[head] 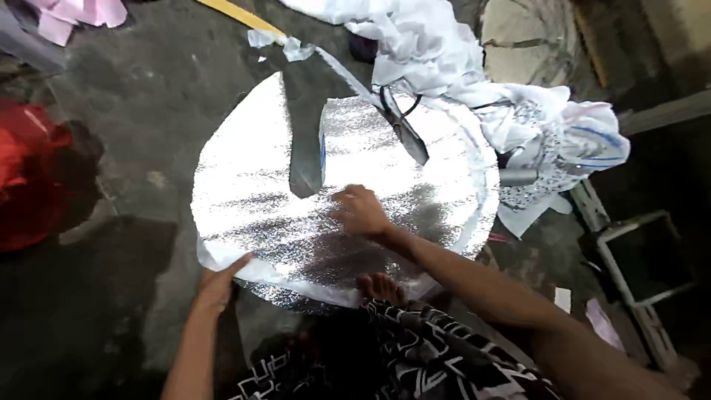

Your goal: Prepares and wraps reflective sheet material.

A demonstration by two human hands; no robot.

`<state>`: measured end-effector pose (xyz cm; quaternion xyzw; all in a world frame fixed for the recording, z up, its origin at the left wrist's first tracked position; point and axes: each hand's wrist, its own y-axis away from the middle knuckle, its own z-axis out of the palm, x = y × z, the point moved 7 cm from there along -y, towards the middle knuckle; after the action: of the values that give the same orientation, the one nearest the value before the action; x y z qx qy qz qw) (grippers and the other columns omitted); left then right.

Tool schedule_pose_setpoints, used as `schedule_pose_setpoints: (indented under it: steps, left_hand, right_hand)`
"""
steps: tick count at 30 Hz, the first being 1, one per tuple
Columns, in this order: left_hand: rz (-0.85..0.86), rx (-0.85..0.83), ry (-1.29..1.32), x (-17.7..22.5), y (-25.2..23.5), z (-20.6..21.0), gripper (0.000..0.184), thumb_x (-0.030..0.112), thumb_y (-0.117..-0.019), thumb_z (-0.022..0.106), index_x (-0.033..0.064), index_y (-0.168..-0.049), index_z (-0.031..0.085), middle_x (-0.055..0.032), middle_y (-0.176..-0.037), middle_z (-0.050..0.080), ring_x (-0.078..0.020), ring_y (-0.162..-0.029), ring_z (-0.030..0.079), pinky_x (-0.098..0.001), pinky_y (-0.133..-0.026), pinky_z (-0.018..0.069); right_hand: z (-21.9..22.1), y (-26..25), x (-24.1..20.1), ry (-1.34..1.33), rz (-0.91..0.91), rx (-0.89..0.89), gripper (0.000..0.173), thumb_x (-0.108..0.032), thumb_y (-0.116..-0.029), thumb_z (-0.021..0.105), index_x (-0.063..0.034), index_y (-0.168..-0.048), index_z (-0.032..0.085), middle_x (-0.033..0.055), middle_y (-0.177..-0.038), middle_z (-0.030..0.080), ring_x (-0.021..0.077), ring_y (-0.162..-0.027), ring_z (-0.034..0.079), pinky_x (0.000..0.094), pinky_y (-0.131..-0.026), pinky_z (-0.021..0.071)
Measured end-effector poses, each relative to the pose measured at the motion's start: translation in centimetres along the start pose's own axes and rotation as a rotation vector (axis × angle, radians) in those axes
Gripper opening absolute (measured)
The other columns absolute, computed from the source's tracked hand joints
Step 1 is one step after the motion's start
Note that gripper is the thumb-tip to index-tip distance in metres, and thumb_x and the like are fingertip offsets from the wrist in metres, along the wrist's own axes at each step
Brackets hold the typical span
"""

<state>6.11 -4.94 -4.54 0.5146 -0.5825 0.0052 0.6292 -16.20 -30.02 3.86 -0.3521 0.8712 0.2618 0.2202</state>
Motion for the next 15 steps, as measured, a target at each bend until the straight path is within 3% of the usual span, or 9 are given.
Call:
schedule_pose_setpoints:
  steps: [2,4,5,7,8,9,11,13,15]
  left_hand:
    - [0.013,0.007,-0.049,1.4,-1.3,-0.5,0.080,0.006,-0.0877,0.078,-0.0001,-0.153,0.033,-0.0195,-0.140,0.055,-0.0199,-0.118,0.063,-0.0389,-0.099,0.0551]
    - [0.001,-0.008,-0.126,2.1,-2.1,-0.3,0.070,0.009,-0.0893,0.077,-0.0004,-0.148,0.041,-0.0187,-0.136,0.058,-0.0194,-0.115,0.063,-0.0402,-0.097,0.0547]
    - [-0.013,-0.014,-0.141,2.0,-2.3,-0.3,0.067,0.011,-0.0902,0.077,0.0000,-0.147,0.043,-0.0177,-0.134,0.059,-0.0187,-0.113,0.064,-0.0399,-0.096,0.0552]
    - [-0.037,-0.010,-0.124,1.5,-2.3,-0.5,0.068,0.014,-0.0909,0.077,0.0005,-0.148,0.042,-0.0173,-0.134,0.059,-0.0183,-0.112,0.065,-0.0395,-0.095,0.0556]
    - [-0.035,-0.002,-0.110,1.4,-2.1,-0.7,0.067,0.013,-0.0910,0.077,0.0006,-0.147,0.042,-0.0168,-0.133,0.060,-0.0174,-0.111,0.065,-0.0385,-0.094,0.0561]
    - [-0.025,0.006,-0.094,1.3,-1.7,-0.9,0.067,0.013,-0.0910,0.077,0.0007,-0.147,0.042,-0.0163,-0.133,0.060,-0.0168,-0.110,0.065,-0.0376,-0.093,0.0563]
    - [0.008,0.034,-0.066,1.3,-0.6,-1.6,0.066,0.011,-0.0914,0.076,0.0010,-0.147,0.042,-0.0150,-0.132,0.060,-0.0150,-0.109,0.065,-0.0354,-0.093,0.0567]
    - [0.032,0.082,-0.023,1.1,0.6,-2.8,0.067,0.011,-0.0916,0.076,0.0003,-0.147,0.041,-0.0154,-0.132,0.060,-0.0148,-0.109,0.066,-0.0347,-0.093,0.0570]
    - [0.036,0.121,0.013,0.5,1.6,-3.8,0.066,0.013,-0.0921,0.076,-0.0011,-0.146,0.042,-0.0159,-0.131,0.061,-0.0148,-0.109,0.066,-0.0352,-0.092,0.0575]
  right_hand:
    - [-4.3,6.2,9.4,-0.003,0.396,0.190,0.050,-0.026,-0.0970,0.070,-0.0024,-0.140,0.060,0.0290,-0.138,0.059,0.0481,-0.130,0.054,0.0666,-0.107,0.0423]
    - [-7.4,14.1,17.5,-0.034,0.732,0.392,0.061,-0.029,-0.0992,0.068,0.0032,-0.147,0.048,0.0374,-0.143,0.049,0.0567,-0.132,0.048,0.0713,-0.106,0.0388]
    - [-7.8,17.7,20.6,-0.087,0.873,0.465,0.067,-0.030,-0.0998,0.067,0.0059,-0.150,0.042,0.0388,-0.144,0.046,0.0565,-0.134,0.046,0.0696,-0.108,0.0376]
    - [-6.7,22.2,23.8,-0.341,1.088,0.568,0.069,-0.027,-0.0999,0.068,0.0085,-0.150,0.038,0.0353,-0.143,0.049,0.0457,-0.132,0.051,0.0576,-0.109,0.0422]
    - [-5.6,23.2,24.6,-0.507,1.151,0.628,0.065,-0.025,-0.1001,0.069,0.0075,-0.149,0.039,0.0310,-0.137,0.055,0.0374,-0.122,0.058,0.0501,-0.103,0.0476]
    - [-4.0,23.9,25.4,-0.648,1.195,0.664,0.060,-0.026,-0.1006,0.068,0.0056,-0.146,0.043,0.0245,-0.123,0.060,0.0282,-0.102,0.061,0.0431,-0.089,0.0523]
    - [-1.5,24.2,27.1,-0.870,1.217,0.704,0.047,-0.026,-0.1006,0.066,0.0000,-0.135,0.048,0.0105,-0.094,0.054,0.0169,-0.071,0.052,0.0357,-0.065,0.0493]
    - [-0.9,23.7,26.9,-0.986,1.181,0.775,0.039,-0.019,-0.1010,0.065,-0.0028,-0.132,0.049,0.0066,-0.090,0.050,0.0135,-0.066,0.046,0.0330,-0.060,0.0452]
    - [-1.6,22.4,26.0,-0.988,1.122,0.830,0.044,-0.014,-0.1018,0.063,-0.0045,-0.141,0.046,0.0101,-0.103,0.053,0.0145,-0.075,0.049,0.0335,-0.066,0.0467]
